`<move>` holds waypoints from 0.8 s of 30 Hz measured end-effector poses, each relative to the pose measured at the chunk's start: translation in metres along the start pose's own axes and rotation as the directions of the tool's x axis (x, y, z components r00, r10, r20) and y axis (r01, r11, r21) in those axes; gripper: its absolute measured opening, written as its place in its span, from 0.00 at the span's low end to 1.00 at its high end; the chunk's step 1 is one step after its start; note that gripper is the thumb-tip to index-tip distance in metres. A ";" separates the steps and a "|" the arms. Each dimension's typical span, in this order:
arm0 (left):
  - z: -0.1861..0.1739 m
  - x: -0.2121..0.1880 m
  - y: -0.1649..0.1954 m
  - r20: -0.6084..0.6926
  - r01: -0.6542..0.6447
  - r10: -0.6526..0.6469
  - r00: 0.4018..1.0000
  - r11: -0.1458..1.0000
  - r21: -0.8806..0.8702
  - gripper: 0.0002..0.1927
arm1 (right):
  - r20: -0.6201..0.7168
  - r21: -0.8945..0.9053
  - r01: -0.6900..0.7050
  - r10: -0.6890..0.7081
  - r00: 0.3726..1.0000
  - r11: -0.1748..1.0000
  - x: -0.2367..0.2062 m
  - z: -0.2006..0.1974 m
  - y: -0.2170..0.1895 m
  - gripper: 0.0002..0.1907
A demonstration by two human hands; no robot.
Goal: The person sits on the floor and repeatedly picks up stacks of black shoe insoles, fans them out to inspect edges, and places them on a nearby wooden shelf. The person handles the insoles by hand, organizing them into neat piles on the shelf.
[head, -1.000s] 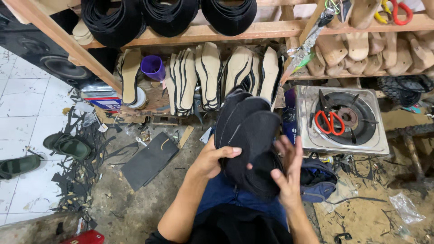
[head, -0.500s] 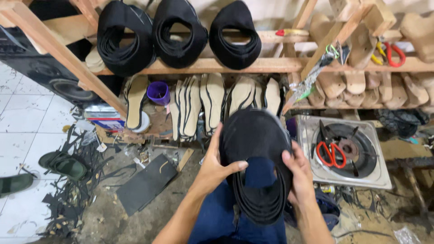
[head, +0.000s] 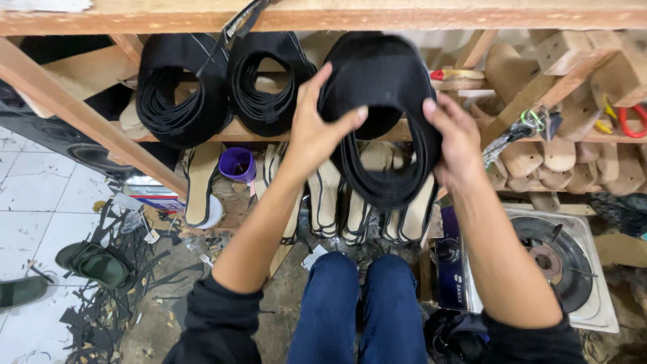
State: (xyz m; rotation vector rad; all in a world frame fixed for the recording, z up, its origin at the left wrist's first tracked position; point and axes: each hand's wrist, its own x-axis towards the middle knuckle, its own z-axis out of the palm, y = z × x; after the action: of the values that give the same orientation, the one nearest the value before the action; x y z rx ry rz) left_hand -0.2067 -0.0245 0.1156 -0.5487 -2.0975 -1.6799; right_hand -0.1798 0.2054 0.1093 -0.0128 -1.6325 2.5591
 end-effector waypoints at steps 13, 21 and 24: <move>0.027 0.100 0.017 -0.057 0.195 -0.201 0.978 0.779 0.596 0.35 | -0.259 -0.437 0.025 -0.153 0.954 0.899 0.096 0.059 -0.009 0.21; 0.050 0.034 0.009 0.371 -0.289 0.034 0.928 0.694 0.659 0.33 | -0.032 -0.623 0.448 -0.593 0.805 0.642 0.008 0.037 0.018 0.21; 0.045 0.043 -0.005 0.360 -0.267 0.038 0.932 0.743 0.614 0.29 | 0.255 -0.684 0.576 -0.593 0.764 0.448 -0.065 0.029 -0.013 0.21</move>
State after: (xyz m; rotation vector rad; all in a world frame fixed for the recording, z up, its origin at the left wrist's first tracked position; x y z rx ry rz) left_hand -0.2489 0.0208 0.1255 -0.7691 -2.5886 -0.6834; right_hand -0.1162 0.1784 0.1297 0.3933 -2.0645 1.2624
